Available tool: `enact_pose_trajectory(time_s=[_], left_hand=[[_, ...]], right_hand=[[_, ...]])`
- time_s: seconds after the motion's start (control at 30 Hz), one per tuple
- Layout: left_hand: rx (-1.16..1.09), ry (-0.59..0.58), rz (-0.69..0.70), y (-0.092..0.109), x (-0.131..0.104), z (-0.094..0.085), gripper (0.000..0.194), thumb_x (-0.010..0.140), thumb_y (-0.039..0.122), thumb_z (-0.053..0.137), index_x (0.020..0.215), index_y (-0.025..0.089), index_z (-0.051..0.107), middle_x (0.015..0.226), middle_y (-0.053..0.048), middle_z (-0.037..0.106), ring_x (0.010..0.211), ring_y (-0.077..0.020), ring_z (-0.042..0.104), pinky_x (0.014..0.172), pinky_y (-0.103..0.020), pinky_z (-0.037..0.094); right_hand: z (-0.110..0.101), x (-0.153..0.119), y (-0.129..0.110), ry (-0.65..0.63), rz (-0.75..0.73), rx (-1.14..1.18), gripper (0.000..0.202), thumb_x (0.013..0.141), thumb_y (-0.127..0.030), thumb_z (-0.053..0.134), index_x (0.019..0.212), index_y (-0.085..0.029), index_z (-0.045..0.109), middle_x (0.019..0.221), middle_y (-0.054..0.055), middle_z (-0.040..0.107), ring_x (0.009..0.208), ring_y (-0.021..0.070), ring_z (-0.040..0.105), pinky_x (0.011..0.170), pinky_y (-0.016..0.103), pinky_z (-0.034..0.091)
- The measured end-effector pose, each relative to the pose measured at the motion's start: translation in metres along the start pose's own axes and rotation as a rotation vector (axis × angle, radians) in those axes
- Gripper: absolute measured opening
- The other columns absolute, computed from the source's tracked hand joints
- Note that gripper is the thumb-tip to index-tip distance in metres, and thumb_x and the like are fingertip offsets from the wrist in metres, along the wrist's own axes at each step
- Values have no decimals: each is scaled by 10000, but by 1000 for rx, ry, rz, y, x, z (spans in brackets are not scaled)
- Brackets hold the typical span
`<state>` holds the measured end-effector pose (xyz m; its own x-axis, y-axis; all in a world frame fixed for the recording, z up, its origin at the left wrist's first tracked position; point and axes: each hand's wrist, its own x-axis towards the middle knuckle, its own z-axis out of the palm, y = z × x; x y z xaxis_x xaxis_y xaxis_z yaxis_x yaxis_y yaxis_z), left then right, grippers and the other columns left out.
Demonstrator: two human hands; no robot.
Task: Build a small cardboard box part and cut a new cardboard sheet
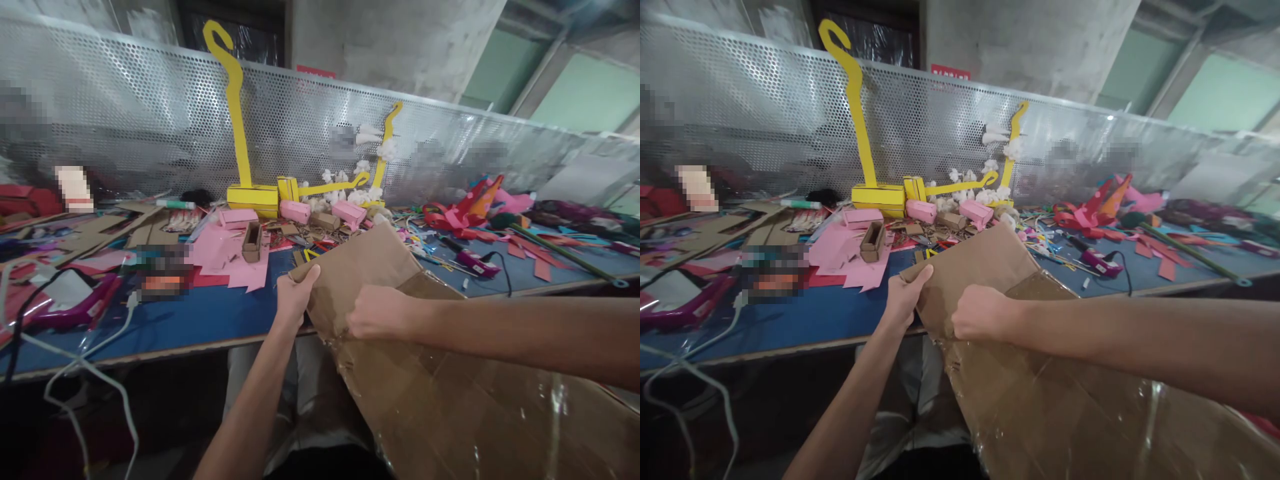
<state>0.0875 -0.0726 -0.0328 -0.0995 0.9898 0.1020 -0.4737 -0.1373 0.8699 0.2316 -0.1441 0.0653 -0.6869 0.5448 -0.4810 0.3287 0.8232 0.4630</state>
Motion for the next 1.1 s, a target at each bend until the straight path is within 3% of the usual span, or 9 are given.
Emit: enact_pose_trajectory(time_s=[0.37, 0.57, 0.83, 1.1], left_hand=[[6, 3, 10, -4, 1, 0, 440, 594, 429, 888, 899, 123, 804, 930, -126, 803, 819, -285, 752, 790, -417, 595], [26, -6, 23, -6, 3, -2, 440, 616, 429, 876, 919, 119, 802, 962, -126, 802, 872, -291, 747, 820, -414, 592], [26, -21, 28, -7, 5, -2, 441, 624, 425, 874, 922, 108, 800, 965, -138, 800, 848, -286, 750, 800, -411, 600], [51, -35, 30, -10, 6, -5, 452, 636, 429, 865, 935, 98, 795, 969, -127, 801, 824, -257, 751, 785, -372, 601]], right_hand=[[1, 8, -8, -34, 32, 51, 154, 827, -41, 656, 754, -124, 763, 678, 132, 760, 656, 225, 734, 483, 264, 380], [9, 10, -8, -18, 31, 46, 144, 836, -71, 662, 752, -129, 763, 680, 127, 761, 640, 234, 732, 456, 265, 333], [17, -12, 2, 48, 59, 17, 185, 865, -83, 628, 719, -129, 731, 588, 113, 722, 576, 187, 697, 467, 276, 277], [9, -6, -2, 36, 104, 76, 194, 861, -124, 637, 700, -122, 745, 632, 146, 744, 611, 226, 721, 481, 285, 269]])
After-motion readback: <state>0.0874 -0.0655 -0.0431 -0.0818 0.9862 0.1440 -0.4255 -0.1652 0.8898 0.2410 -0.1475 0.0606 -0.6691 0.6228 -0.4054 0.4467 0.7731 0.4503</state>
